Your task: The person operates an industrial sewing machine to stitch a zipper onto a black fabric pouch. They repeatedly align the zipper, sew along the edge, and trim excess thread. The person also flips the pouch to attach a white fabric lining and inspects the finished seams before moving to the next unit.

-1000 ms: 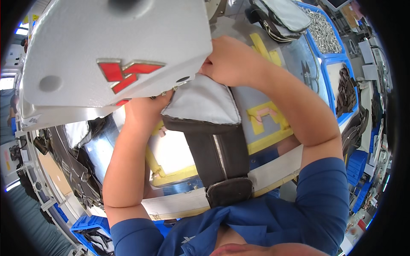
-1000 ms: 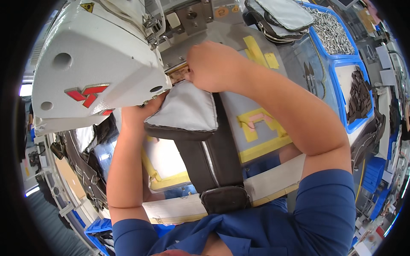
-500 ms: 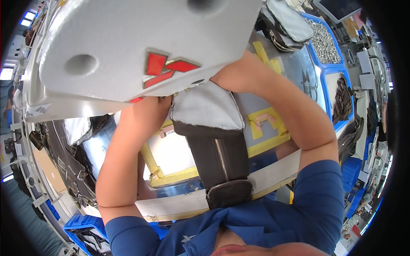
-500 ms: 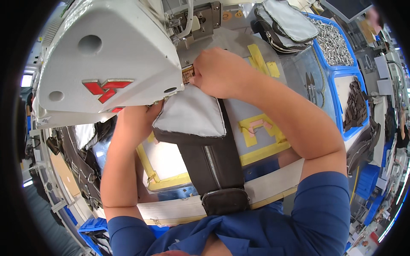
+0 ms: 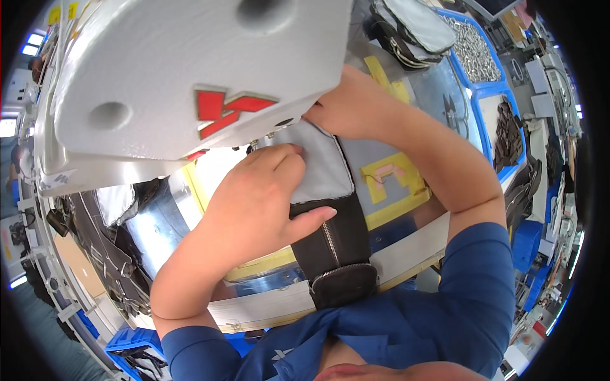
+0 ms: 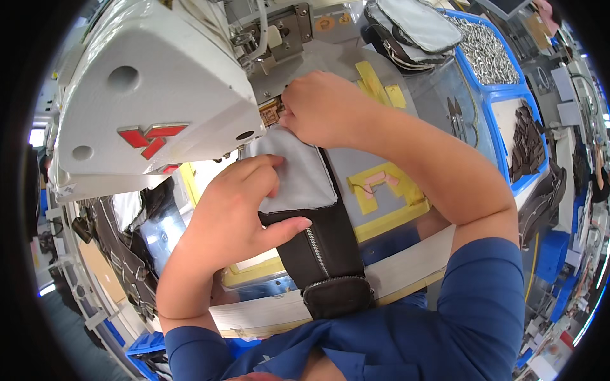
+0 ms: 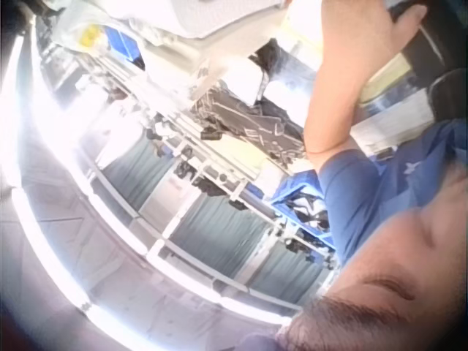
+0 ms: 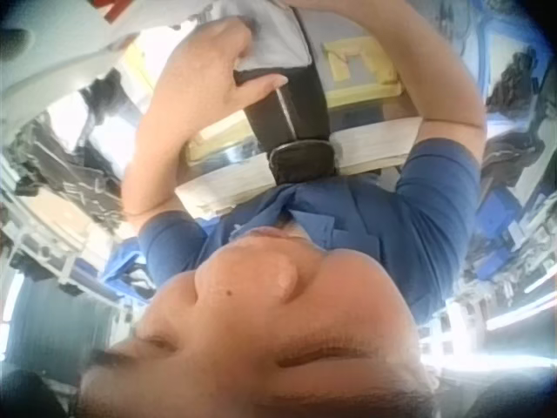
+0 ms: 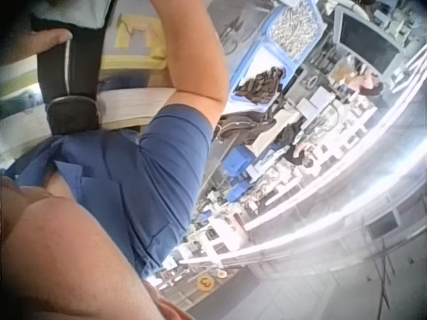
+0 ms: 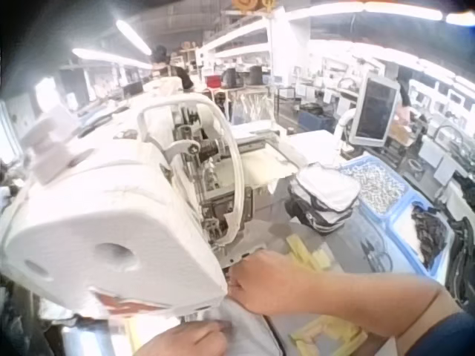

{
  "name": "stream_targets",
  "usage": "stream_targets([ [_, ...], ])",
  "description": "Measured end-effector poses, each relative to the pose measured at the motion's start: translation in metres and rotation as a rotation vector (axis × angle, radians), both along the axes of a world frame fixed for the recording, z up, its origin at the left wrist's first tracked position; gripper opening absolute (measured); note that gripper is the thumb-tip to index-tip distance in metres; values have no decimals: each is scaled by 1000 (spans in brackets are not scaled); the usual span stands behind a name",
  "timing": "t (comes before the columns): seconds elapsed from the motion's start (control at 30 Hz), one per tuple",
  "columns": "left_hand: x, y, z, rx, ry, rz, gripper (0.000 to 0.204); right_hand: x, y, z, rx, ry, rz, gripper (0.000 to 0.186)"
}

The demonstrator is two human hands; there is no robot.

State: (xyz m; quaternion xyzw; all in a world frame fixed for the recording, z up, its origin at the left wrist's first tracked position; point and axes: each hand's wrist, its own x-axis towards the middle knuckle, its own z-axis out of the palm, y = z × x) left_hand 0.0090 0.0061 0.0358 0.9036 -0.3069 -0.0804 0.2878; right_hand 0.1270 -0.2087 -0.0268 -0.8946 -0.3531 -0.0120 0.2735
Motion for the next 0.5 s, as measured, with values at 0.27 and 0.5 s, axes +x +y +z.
stream_targets([
  [0.27,-8,-6,0,178,-66,-58,79,-1,0,0,-59,-3,-2,29],
  [0.5,-10,-6,13,319,41,-34,69,-5,14,3,-47,56,-23,28],
])
